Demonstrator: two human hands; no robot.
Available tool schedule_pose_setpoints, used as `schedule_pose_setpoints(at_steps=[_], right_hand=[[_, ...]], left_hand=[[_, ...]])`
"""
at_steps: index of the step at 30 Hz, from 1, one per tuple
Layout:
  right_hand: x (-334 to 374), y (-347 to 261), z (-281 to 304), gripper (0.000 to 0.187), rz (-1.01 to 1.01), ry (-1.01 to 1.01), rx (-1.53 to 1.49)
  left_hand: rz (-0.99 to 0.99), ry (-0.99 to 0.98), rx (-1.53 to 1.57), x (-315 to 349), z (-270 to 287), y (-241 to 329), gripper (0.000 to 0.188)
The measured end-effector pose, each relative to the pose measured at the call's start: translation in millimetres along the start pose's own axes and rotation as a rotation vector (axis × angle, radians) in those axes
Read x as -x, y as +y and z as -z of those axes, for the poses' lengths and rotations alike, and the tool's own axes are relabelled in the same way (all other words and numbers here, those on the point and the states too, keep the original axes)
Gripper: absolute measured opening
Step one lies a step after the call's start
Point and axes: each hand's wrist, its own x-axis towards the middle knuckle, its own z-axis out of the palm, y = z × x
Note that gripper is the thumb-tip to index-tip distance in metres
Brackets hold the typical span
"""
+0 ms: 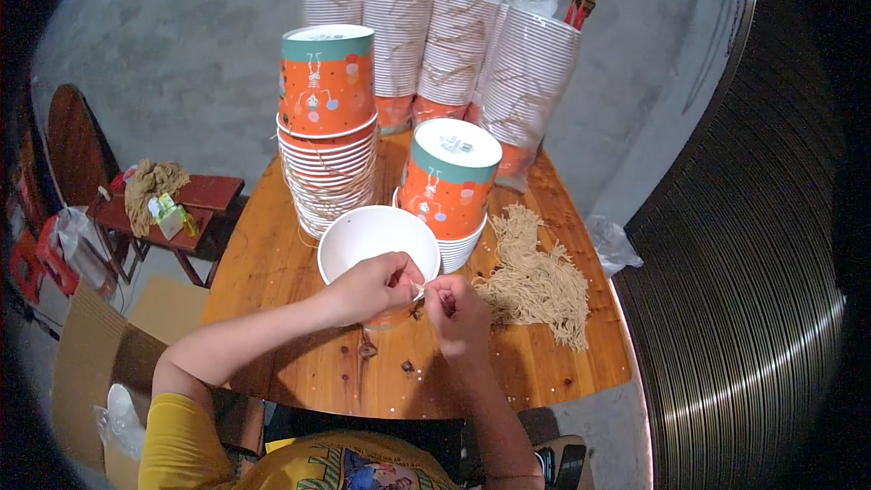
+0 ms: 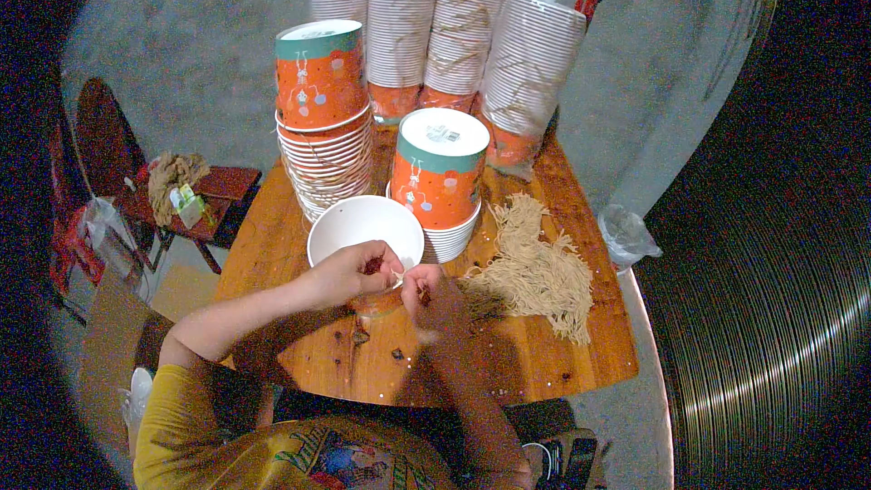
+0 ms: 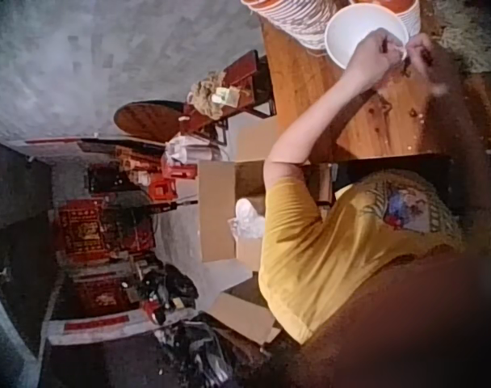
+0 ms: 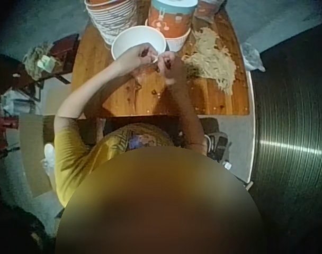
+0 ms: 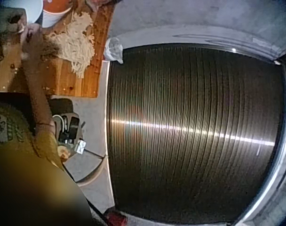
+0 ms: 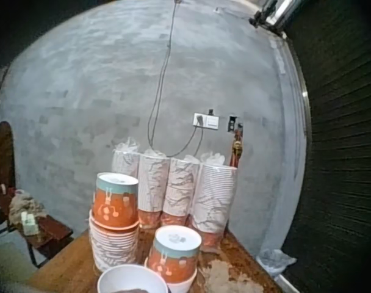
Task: Threading thin red strings through holes in decorative paper cups.
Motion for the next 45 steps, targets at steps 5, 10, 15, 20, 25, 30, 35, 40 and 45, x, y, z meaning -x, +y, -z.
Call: schedule_pose_setpoints(at_steps=[5, 10, 15, 20, 25, 30, 35, 40, 45], right_hand=[[0, -9, 1, 0.007, 0.032, -0.009, 0.019], [0, -4, 2, 0.007, 0.120, -0.012, 0.063], [1, -2, 1, 0.007, 0.043, -0.019, 0.016], [0, -4, -1, 0.007, 0.012, -0.020, 0.000], [-2, 8, 2, 0.014, 0.235, 0.030, 0.194], [-7, 4, 3, 0.023, 0.461, 0.059, 0.351], [-8, 5, 4, 0.029, 0.526, 0.062, 0.434], [-13, 3, 8, 0.037, 0.640, 0.035, 0.481], [-14, -5, 10, 0.034, 0.657, -0.008, 0.623]], left_hand=[[-0.165, 0.157, -0.147, -1, -3, -1, 0.010], [-0.226, 0.189, -0.131, -4, -7, -5, 0.009], [-0.221, 0.176, -0.068, -7, -6, -6, 0.008], [-0.177, 0.069, 0.185, -10, -3, -14, 0.020], [-0.037, 0.037, 0.228, -11, 0, -6, 0.030], [-0.016, 0.038, 0.232, -12, 2, -10, 0.032], [0.033, 0.047, 0.288, -12, 3, -7, 0.037], [0.039, 0.045, 0.265, -13, 4, -5, 0.038], [0.067, 0.033, 0.263, -11, 6, -8, 0.037]])
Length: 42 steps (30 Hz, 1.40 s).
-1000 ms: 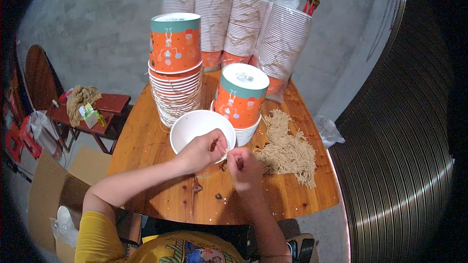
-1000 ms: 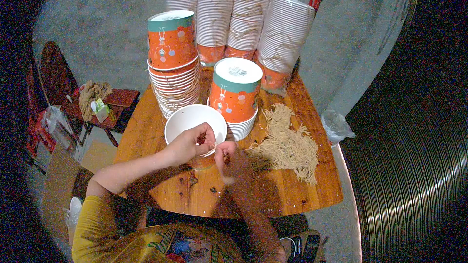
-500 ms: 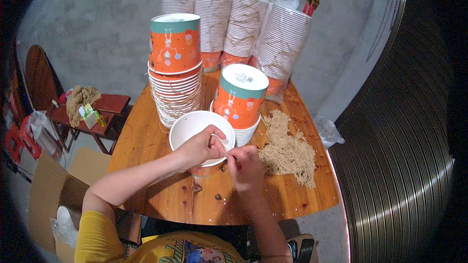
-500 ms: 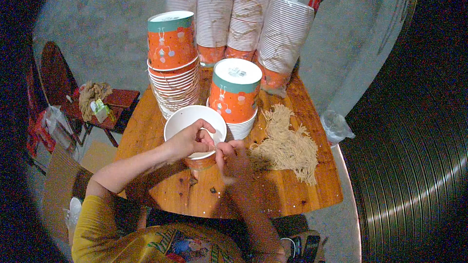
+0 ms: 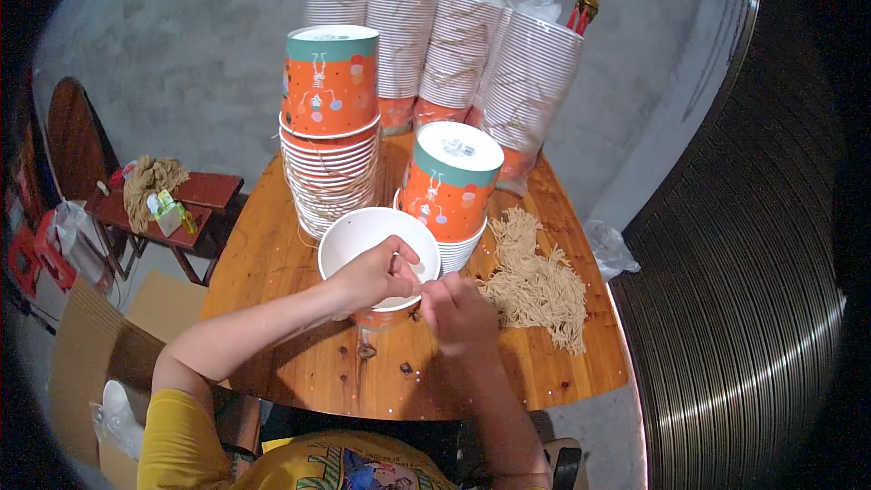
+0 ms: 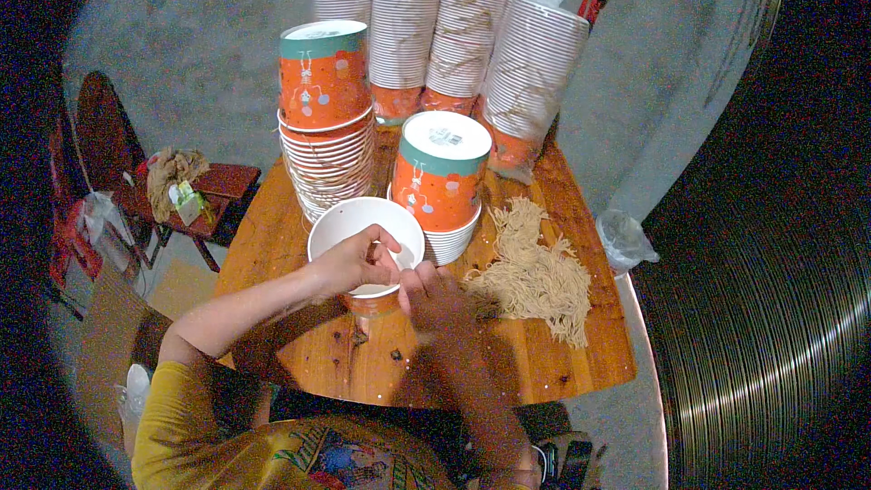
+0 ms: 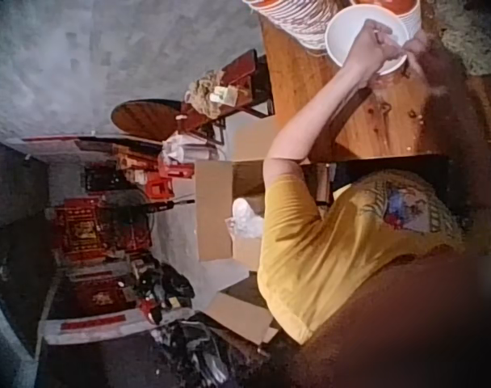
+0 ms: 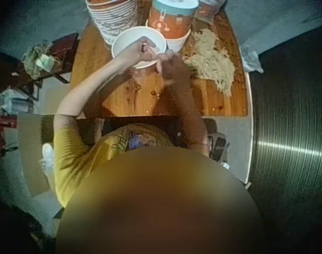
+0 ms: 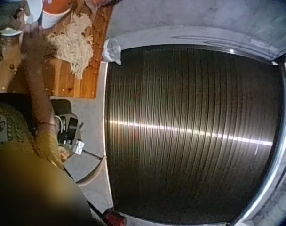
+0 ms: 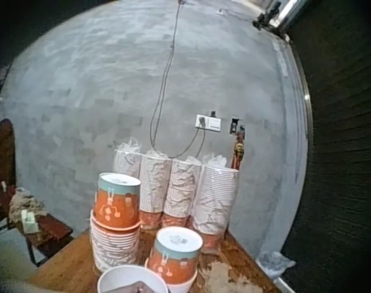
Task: Threading thin red strings through holes in decorative paper cups.
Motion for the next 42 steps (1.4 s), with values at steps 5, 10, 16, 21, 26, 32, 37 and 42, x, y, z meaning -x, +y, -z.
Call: schedule_pose_setpoints(at_steps=[5, 10, 16, 21, 26, 32, 37, 42], right_hand=[[9, 5, -13, 0.024, -0.081, 0.024, -0.039], [11, -3, -8, 0.006, -0.775, -0.063, -0.981], [17, 0, -12, 0.004, -0.766, 0.021, -0.956], [16, -5, -6, 0.005, -0.772, -0.004, -0.887], [24, -4, -6, 0.005, -0.840, -0.025, -0.893], [26, -9, -2, 0.005, -0.721, 0.003, -0.997], [30, -8, -7, 0.006, -0.588, 0.012, -0.939], [28, -15, 0, 0.005, -0.717, 0.006, -0.921]], left_hand=[[-0.122, -0.053, -0.163, 6, -10, 9, 0.032], [-0.122, -0.057, -0.268, 4, -10, 5, 0.031], [-0.209, -0.003, -0.406, 7, -15, 6, 0.017], [-0.224, 0.033, -0.458, 6, -15, 5, 0.014], [-0.232, 0.069, -0.467, 6, -17, 5, 0.014], [-0.171, 0.072, -0.423, 5, -14, 3, 0.016], [-0.187, 0.078, -0.422, 4, -16, 0, 0.017], [-0.210, 0.102, -0.492, 2, -16, -5, 0.013]])
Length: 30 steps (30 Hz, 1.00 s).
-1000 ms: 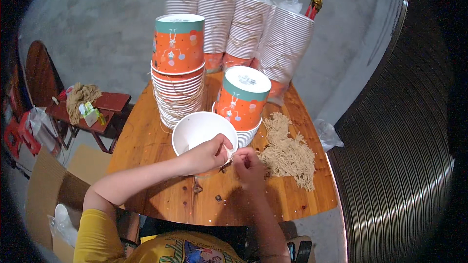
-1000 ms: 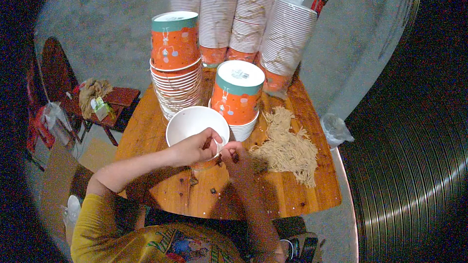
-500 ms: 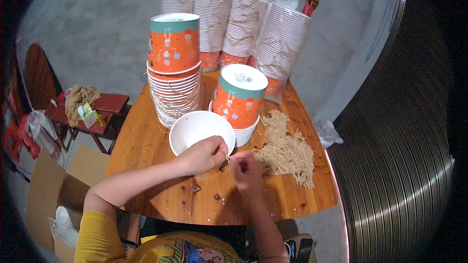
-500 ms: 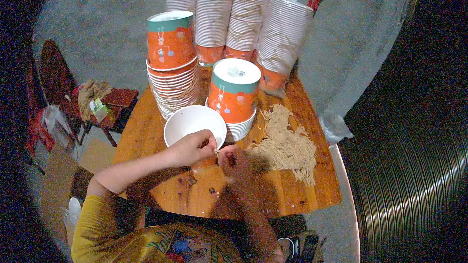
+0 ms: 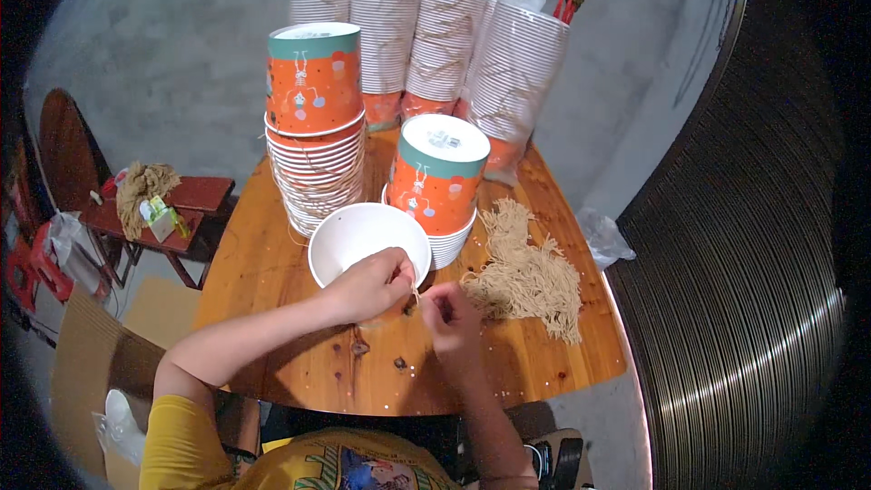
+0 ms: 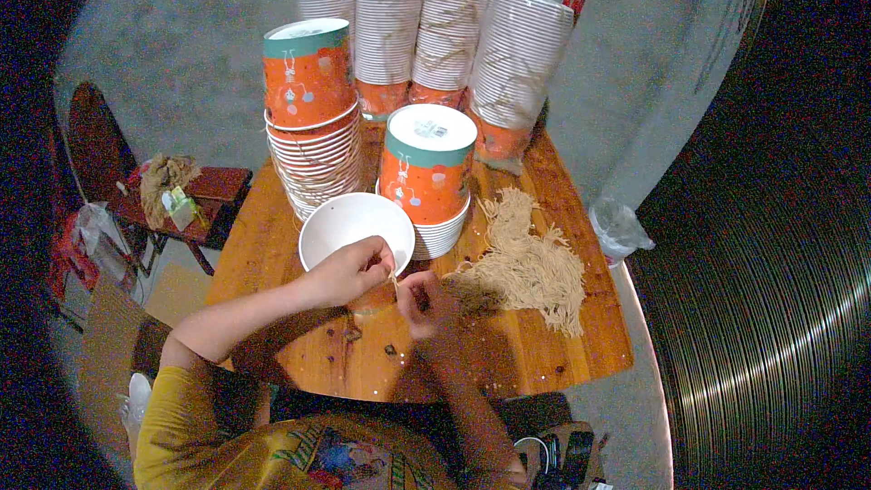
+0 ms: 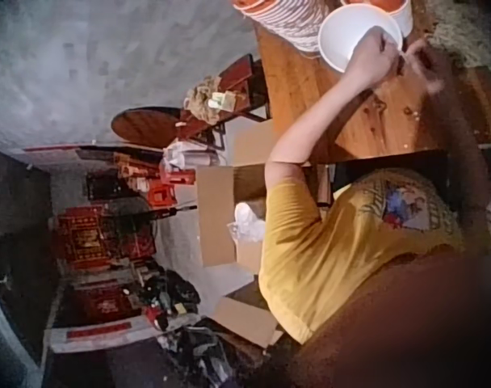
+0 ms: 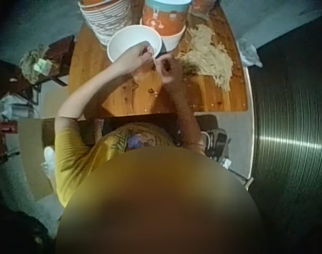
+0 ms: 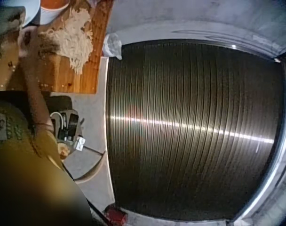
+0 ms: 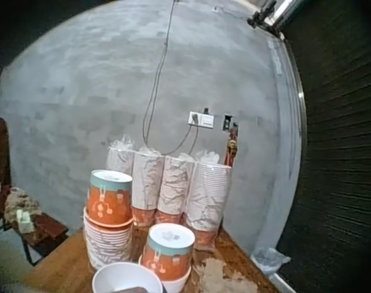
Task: Threading thin red strings through holes in decorative paper cups.
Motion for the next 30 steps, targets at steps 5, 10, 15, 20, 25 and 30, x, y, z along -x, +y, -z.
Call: schedule_pose_setpoints(at_steps=[5, 10, 15, 20, 25, 30], right_hand=[[1, 13, 1, 0.004, 0.056, -0.008, 0.029], [6, 12, -2, 0.003, -0.032, -0.027, -0.227], [-7, -8, 18, 0.003, -0.158, -0.125, -0.015], [-21, -43, 36, 0.010, 0.029, -0.162, 0.424], [-28, -51, 52, 0.013, 0.203, -0.422, 0.699], [-42, -51, 11, 0.013, 0.793, -0.243, 0.705]], left_hand=[[-0.019, 0.038, -0.054, 2, 1, 6, 0.018], [0.003, 0.055, -0.120, 5, 1, 16, 0.024], [-0.046, 0.018, -0.120, 14, 13, 16, 0.023], [-0.067, -0.110, -0.235, 33, 21, 22, 0.027], [-0.258, -0.050, -0.355, 45, 22, 13, 0.018], [-0.109, -0.028, -0.130, 61, 20, 25, 0.020]])
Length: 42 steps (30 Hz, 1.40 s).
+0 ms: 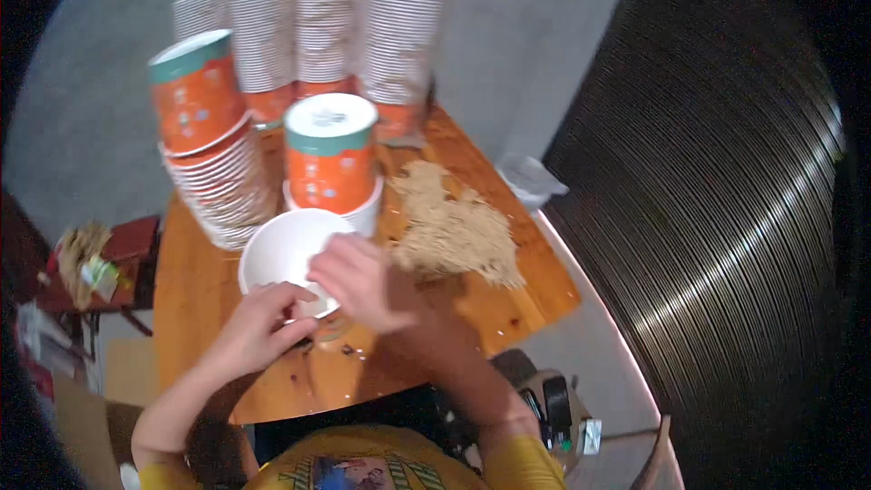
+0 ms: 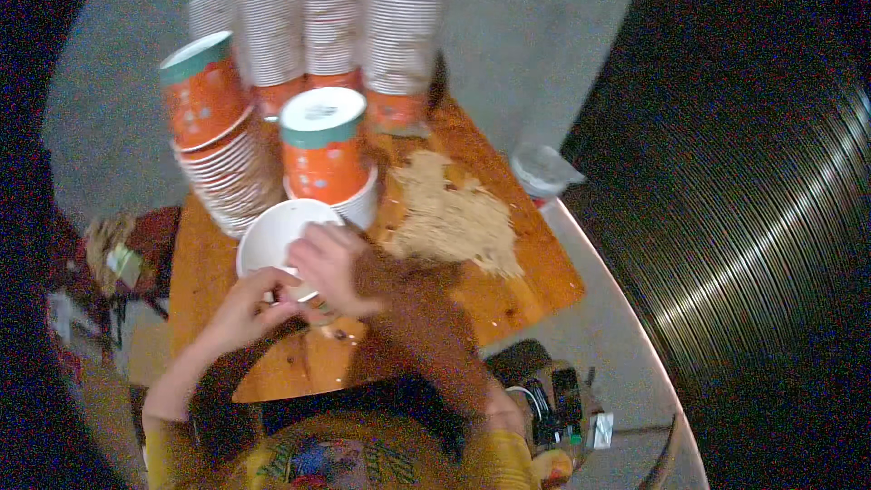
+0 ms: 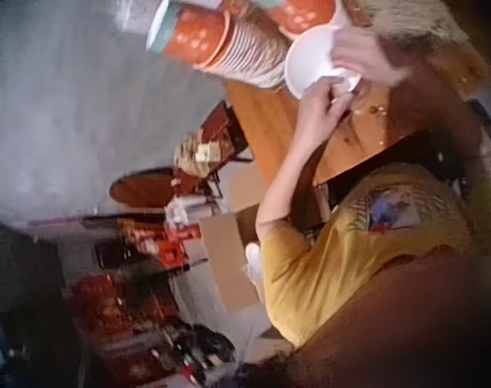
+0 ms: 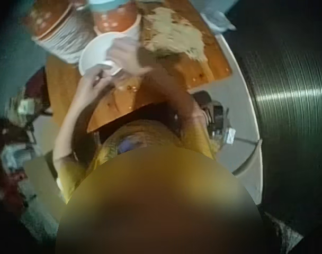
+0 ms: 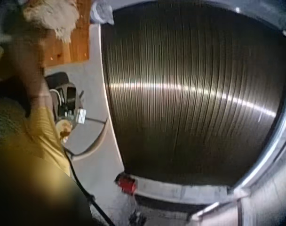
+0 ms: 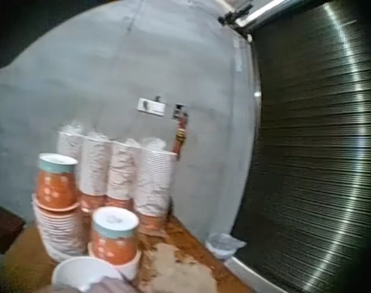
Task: Threading thin red strings through holes in decorative paper cups.
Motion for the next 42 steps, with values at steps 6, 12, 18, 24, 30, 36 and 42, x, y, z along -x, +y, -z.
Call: schedule_pose_setpoints(at_steps=[6, 12, 18, 24, 30, 36, 42], right_hand=[[9, -20, -29, 0.011, -0.410, 0.014, -0.254], [16, -25, -35, 0.011, -0.467, 0.030, -0.218], [8, -34, -32, 0.012, -0.468, 0.211, -0.133], [7, -38, -36, 0.016, -0.633, 0.210, -0.177], [11, -23, -32, 0.020, -0.830, 0.025, -0.548], [4, -8, 18, 0.016, -1.170, 0.150, -1.253], [20, 11, 16, 0.016, -1.260, 0.325, -1.733]], left_hand=[[0.156, 0.199, -0.094, 8, -13, 8, 0.016], [0.156, 0.424, -0.081, 16, -37, -2, 0.011], [-0.035, 0.459, -0.183, 21, -41, -9, 0.009], [-0.246, 0.300, -0.183, 24, -23, -23, 0.010], [-0.455, 0.163, -0.507, 33, -5, -23, 0.016], [-0.373, 0.152, -0.634, 35, 31, -30, 0.031], [-0.409, 0.035, -0.958, 31, 91, -70, 0.019]])
